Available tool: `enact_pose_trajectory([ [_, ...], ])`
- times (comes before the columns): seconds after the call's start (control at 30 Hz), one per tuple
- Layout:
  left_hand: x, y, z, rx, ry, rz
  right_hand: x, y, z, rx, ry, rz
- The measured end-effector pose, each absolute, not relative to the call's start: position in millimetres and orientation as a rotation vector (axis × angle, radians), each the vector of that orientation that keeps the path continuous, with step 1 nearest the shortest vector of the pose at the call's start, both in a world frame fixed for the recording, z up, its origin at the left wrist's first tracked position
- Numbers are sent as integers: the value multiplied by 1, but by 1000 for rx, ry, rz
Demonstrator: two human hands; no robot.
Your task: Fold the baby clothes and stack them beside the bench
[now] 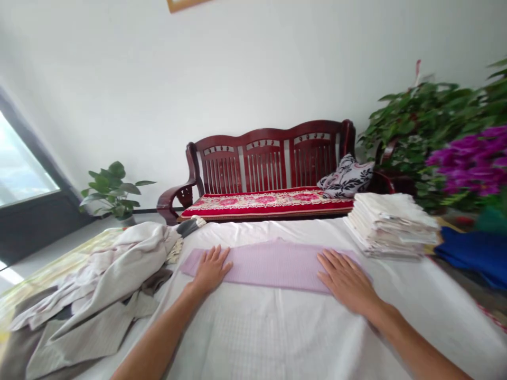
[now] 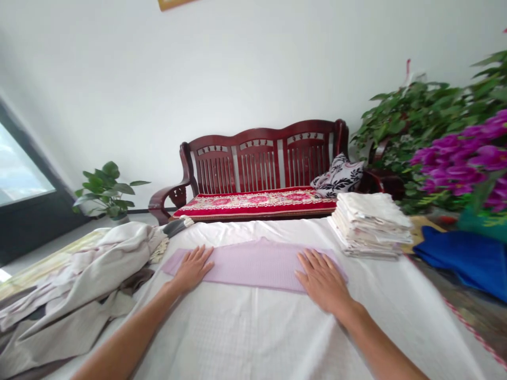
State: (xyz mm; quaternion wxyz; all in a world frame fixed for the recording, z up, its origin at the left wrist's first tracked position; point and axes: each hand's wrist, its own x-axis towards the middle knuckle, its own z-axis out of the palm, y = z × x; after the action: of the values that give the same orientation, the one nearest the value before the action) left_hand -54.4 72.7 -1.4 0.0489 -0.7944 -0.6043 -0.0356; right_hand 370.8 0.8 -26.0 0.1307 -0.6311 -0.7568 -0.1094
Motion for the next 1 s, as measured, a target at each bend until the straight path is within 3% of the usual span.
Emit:
enact_pose_trajectory([
  [0.17, -108, 78, 6, -2208, -2081, -42, 374, 2, -30, -1826, -2205, -364],
  [0.4, -132, 65, 21, -2005, -2335, -221, 382, 11, -32, -1813, -2244, -340],
  [0.53, -141, 59, 28, -1959, -2472, -175, 361, 20, -1, -1984, -2213, -185],
  [0.63, -143, 60, 32, -1948, -2549, -216, 316, 22, 31, -1872, -2250, -126],
  [0.83, -122, 59, 39, -1899, -2629, -602, 206, 34, 47, -1584, -2171, 418],
  [1.0, -68, 43, 32, -2071, -2241, -1212, 133, 44, 33, -1127, -1518, 1400],
])
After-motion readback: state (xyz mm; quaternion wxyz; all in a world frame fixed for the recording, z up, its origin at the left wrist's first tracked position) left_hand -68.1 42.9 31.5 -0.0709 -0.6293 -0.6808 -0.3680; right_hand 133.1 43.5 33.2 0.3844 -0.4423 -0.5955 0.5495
